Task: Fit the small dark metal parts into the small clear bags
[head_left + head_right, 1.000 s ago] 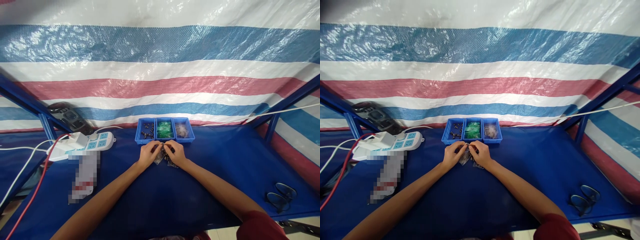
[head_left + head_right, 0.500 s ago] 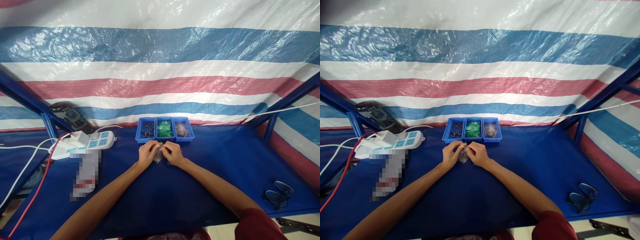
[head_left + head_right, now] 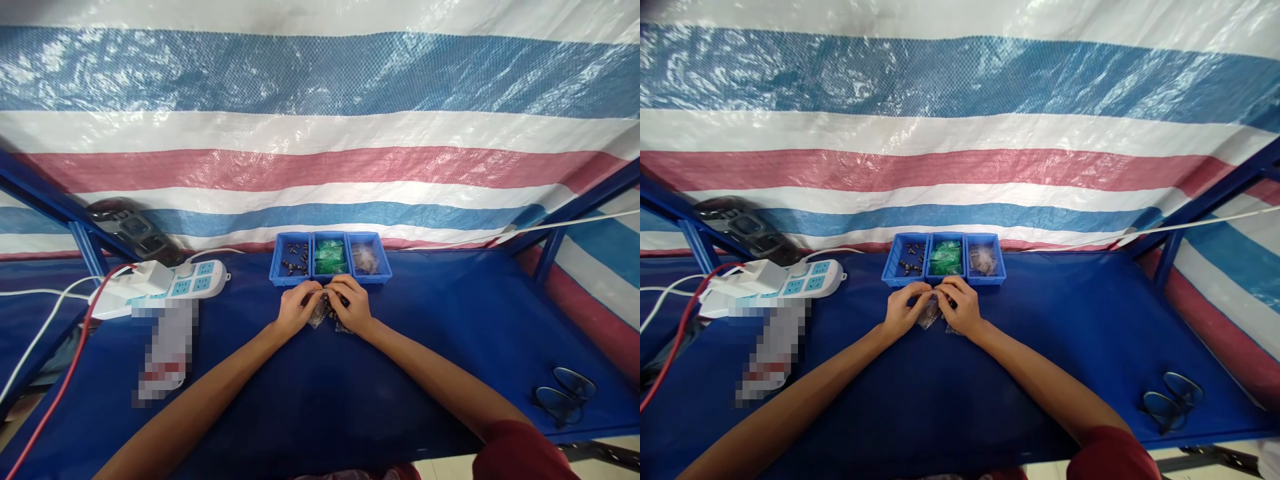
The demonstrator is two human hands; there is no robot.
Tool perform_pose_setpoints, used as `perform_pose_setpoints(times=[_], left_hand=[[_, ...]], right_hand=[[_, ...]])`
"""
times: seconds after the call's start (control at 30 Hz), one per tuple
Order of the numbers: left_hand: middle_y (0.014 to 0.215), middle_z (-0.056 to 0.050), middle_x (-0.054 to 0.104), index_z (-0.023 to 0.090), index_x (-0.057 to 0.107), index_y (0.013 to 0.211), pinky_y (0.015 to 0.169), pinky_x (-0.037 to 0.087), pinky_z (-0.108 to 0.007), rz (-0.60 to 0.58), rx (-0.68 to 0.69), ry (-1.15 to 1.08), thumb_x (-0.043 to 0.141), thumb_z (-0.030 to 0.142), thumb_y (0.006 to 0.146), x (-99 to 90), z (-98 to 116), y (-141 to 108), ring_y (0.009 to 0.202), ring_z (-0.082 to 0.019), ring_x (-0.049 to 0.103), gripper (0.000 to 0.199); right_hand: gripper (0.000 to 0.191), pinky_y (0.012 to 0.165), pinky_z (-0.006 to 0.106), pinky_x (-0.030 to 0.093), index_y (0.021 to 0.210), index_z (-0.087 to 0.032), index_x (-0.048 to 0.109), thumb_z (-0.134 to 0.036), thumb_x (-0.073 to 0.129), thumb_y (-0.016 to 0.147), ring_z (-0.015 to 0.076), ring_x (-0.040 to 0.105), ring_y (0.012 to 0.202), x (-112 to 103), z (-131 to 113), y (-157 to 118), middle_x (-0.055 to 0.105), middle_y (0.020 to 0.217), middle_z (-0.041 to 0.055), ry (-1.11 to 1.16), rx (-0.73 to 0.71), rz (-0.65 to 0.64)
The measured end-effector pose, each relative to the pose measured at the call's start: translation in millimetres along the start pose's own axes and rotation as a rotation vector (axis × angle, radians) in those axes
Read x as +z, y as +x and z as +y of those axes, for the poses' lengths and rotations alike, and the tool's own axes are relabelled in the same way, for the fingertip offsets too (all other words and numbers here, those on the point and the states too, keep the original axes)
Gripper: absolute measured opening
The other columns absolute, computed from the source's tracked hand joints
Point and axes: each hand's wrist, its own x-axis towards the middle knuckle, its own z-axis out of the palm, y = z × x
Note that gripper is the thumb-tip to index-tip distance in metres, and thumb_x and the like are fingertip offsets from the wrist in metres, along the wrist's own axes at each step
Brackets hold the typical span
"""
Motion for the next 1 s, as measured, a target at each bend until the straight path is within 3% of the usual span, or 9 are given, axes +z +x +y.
perform_pose_setpoints(times=[0.07, 0.2, 0.37, 0.57, 0.73, 1.0], left_hand=[[0.079, -0.002, 0.068, 0.018, 0.060, 0.090, 0.066, 0.051, -0.021, -0.016, 0.028, 0.005, 0.051, 0.026, 0.089, 0.5, -0.1, 0.6, 0.067, -0.011, 0.065, 0.012], [0.078, -0.002, 0.067, 0.018, 0.060, 0.091, 0.065, 0.050, -0.021, -0.018, 0.023, 0.006, 0.050, 0.027, 0.090, 0.6, 0.0, -0.3, 0.065, -0.011, 0.063, 0.013], [0.083, -0.002, 0.066, 0.019, 0.058, 0.098, 0.067, 0.048, -0.021, -0.054, 0.053, 0.016, 0.043, 0.019, 0.092, -1.7, -0.7, -2.5, 0.070, -0.011, 0.063, 0.016], [0.083, -0.004, 0.064, 0.019, 0.058, 0.096, 0.068, 0.049, -0.022, -0.016, 0.131, -0.003, 0.042, 0.016, 0.092, -2.8, -1.4, -1.8, 0.075, -0.012, 0.062, 0.017], [0.086, -0.005, 0.067, 0.018, 0.061, 0.093, 0.072, 0.051, -0.025, 0.022, 0.112, -0.014, 0.043, 0.018, 0.091, -2.2, 1.7, -1.6, 0.079, -0.013, 0.064, 0.017], [0.094, -0.006, 0.068, 0.018, 0.062, 0.100, 0.074, 0.052, -0.026, -0.015, 0.050, -0.102, 0.036, 0.020, 0.094, -2.4, -1.5, -4.9, 0.085, -0.015, 0.066, 0.027]], right_hand=[[0.018, 0.068, 0.031, 0.052, 0.098, -0.019, 0.064, -0.023, 0.050, 0.088, 0.0182, 0.059, 0.081, 0.0, 0.2, 0.2, 0.058, 0.099, 0.0106, 0.003, -0.003, 0.033], [0.016, 0.065, 0.031, 0.053, 0.094, -0.019, 0.065, -0.025, 0.051, 0.089, 0.0158, 0.058, 0.070, 0.6, 0.4, -0.6, 0.059, 0.091, 0.0084, -0.010, 0.001, 0.055], [0.016, 0.066, 0.030, 0.052, 0.094, -0.018, 0.064, -0.022, 0.049, 0.090, 0.0152, 0.058, 0.069, 1.4, -0.6, -0.3, 0.060, 0.088, 0.0079, -0.018, -0.004, 0.056], [0.023, 0.066, 0.030, 0.054, 0.106, -0.017, 0.061, -0.023, 0.045, 0.091, 0.0163, 0.060, 0.074, -1.7, -1.6, -1.1, 0.062, 0.096, 0.0101, 0.057, -0.033, -0.033], [0.025, 0.066, 0.031, 0.054, 0.108, -0.017, 0.060, -0.031, 0.050, 0.090, 0.0164, 0.060, 0.072, -2.9, -0.1, -3.6, 0.063, 0.094, 0.0092, 0.084, 0.000, -0.086], [0.018, 0.069, 0.030, 0.054, 0.103, -0.020, 0.063, -0.027, 0.051, 0.091, 0.0160, 0.063, 0.076, 1.2, 2.7, -3.8, 0.067, 0.089, 0.0064, 0.036, 0.012, 0.007]])
